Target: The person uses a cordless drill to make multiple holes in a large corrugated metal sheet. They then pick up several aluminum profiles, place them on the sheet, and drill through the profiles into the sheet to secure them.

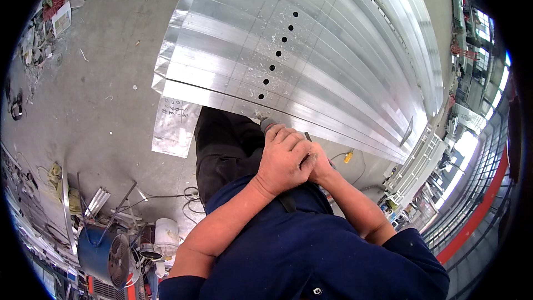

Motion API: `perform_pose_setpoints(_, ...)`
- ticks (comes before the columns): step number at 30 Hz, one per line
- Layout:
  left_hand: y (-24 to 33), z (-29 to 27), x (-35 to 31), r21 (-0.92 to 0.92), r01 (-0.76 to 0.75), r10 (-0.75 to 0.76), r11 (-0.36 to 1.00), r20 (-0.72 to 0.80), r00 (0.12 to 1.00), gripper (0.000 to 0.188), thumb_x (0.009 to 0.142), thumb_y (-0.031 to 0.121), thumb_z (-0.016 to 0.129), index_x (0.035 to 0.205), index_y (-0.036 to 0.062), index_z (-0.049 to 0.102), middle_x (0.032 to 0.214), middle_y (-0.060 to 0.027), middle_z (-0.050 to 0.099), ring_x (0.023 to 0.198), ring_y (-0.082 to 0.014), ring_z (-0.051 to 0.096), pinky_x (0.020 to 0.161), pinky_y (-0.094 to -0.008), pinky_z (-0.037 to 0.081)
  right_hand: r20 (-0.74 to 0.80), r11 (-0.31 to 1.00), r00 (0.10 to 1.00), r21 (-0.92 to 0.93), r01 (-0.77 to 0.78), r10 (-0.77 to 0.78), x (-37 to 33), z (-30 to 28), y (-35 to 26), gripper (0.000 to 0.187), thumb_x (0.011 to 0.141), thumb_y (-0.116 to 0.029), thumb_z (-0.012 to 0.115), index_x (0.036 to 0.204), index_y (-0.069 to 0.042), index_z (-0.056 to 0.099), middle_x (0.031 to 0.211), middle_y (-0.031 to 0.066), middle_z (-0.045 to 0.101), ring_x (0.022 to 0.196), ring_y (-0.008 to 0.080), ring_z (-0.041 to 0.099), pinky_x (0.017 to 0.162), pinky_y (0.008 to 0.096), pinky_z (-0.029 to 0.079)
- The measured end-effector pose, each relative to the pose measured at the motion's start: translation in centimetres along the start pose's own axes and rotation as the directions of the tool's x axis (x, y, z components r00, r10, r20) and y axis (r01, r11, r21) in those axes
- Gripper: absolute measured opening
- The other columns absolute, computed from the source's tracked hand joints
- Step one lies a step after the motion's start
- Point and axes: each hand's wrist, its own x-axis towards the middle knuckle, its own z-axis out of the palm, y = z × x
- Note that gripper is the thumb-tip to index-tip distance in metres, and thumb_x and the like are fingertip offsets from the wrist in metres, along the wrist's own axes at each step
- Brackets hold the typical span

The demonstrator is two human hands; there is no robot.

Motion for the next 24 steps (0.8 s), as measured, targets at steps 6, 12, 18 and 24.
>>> perform_pose_setpoints(6,1.2,-1.0,1.0,0.063,0.16,-0.162,0.985,0.033,0.986,0.019,0.067,0.016,0.076,0.078,0.0109,0.061,0.087,-0.0073,0.064,0.093,-0.0286,0.061,0.1,-0.0501,0.038,0.113,0.974,0.973,0.082,-0.209,0.199,1.3,-3.0,-3.7,0.026,0.081,-0.026,0.066,0.104,-0.015,0.067,0.098,0.0131,0.07,0.089,0.0363,0.067,0.075,0.0444,0.055)
perform_pose_setpoints(12,0.4,0.7,1.0,0.075,0.188,-0.187,0.979,-0.02,0.982,0.017,0.068,0.016,0.075,0.073,0.012,0.06,0.079,-0.0046,0.064,0.09,-0.0273,0.062,0.099,-0.0503,0.038,0.151,0.998,0.987,0.024,-0.056,0.052,0.9,-1.6,0.0,0.027,0.078,-0.027,0.068,0.101,-0.013,0.068,0.097,0.0138,0.071,0.09,0.0367,0.067,0.075,0.0442,0.054)
perform_pose_setpoints(18,0.3,0.2,1.5,0.059,0.168,-0.164,0.984,-0.065,0.984,0.019,0.065,0.014,0.077,0.074,0.0124,0.06,0.076,-0.0056,0.062,0.084,-0.0272,0.061,0.09,-0.0443,0.041,0.256,0.959,0.933,0.058,-0.276,0.253,0.9,-1.8,-0.2,0.029,0.078,-0.028,0.069,0.102,-0.013,0.067,0.091,0.0139,0.072,0.087,0.0386,0.067,0.074,0.0455,0.054)
perform_pose_setpoints(24,0.0,-0.5,1.3,0.009,0.204,-0.203,0.979,-0.081,0.976,0.023,0.063,0.015,0.079,0.077,0.0133,0.061,0.082,-0.0064,0.061,0.085,-0.0278,0.059,0.086,-0.0408,0.044,0.268,0.945,0.912,0.018,-0.328,0.311,2.1,-2.7,-2.5,0.039,0.08,-0.032,0.07,0.11,-0.008,0.063,0.091,0.021,0.071,0.088,0.0409,0.068,0.075,0.0482,0.054)
